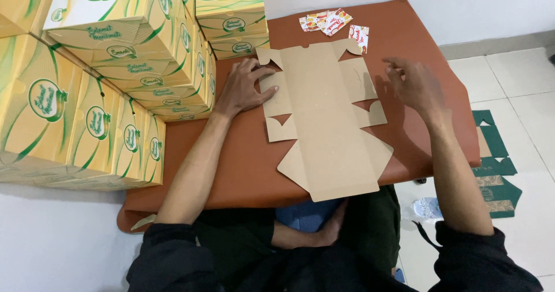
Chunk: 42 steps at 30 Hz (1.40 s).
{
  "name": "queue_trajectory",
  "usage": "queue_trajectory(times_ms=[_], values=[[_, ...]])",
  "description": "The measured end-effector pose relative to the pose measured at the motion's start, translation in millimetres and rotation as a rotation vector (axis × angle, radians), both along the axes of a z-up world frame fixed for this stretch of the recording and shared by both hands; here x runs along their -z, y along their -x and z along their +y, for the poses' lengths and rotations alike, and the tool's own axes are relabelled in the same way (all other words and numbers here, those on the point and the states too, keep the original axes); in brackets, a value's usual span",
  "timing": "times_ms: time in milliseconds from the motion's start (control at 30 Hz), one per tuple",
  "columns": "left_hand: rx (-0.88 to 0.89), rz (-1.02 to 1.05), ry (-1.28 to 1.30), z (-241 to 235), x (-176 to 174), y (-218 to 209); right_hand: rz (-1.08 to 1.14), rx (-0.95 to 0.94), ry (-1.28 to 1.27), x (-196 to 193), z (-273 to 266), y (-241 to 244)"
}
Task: The person assembles a flat cardboard box by folding its sides and tucking in the flaps. They then place small snack packets inside the box and close the lid. Finally, they pick up another flat cardboard piece and begin folding it.
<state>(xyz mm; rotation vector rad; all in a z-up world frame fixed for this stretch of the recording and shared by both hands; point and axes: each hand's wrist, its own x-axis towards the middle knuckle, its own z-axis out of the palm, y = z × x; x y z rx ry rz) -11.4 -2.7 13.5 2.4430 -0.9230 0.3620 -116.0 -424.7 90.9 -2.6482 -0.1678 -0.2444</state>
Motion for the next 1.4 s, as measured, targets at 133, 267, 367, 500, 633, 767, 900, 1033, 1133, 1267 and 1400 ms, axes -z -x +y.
queue_trajectory(times_ms=[133,267,367,500,633,767,900,1033,1133,1267,1400], values=[[-0.017,0.009,0.000,0.6,-4.3,1.1,0.125,0.121,0.261,-21.0,30.0,43.1],[-0.024,0.011,0.007,0.6,-0.6,-0.1,0.184,0.173,0.153,-14.2,63.4,129.7],[-0.036,-0.028,0.057,-1.1,5.1,-2.0,0.042,0.200,-0.003,6.9,75.5,158.7],[-0.012,-0.052,0.028,1.0,4.3,-1.3,-0.261,0.121,-0.336,38.5,71.6,163.9],[-0.013,-0.021,-0.003,1.1,-8.3,5.2,-0.317,-0.047,-0.739,65.7,75.1,163.9],[-0.027,-0.016,-0.049,-0.6,-10.4,6.9,-0.145,-0.161,-0.580,62.5,64.0,149.0],[-0.035,0.010,-0.030,-2.0,-11.8,9.7,-0.133,-0.377,-0.281,58.2,60.0,136.1],[-0.036,0.070,-0.078,-1.9,-22.5,18.1,-0.078,-0.419,-0.262,24.2,68.2,134.7],[-0.032,0.171,-0.097,-2.8,-29.8,26.2,0.023,-0.424,-0.217,29.2,60.9,132.1],[-0.072,0.351,-0.186,-2.3,-46.5,37.7,0.019,-0.412,-0.181,32.9,63.6,130.3],[-0.119,0.406,-0.331,-4.1,-46.9,52.1,-0.004,-0.422,-0.130,47.2,58.9,126.8]])
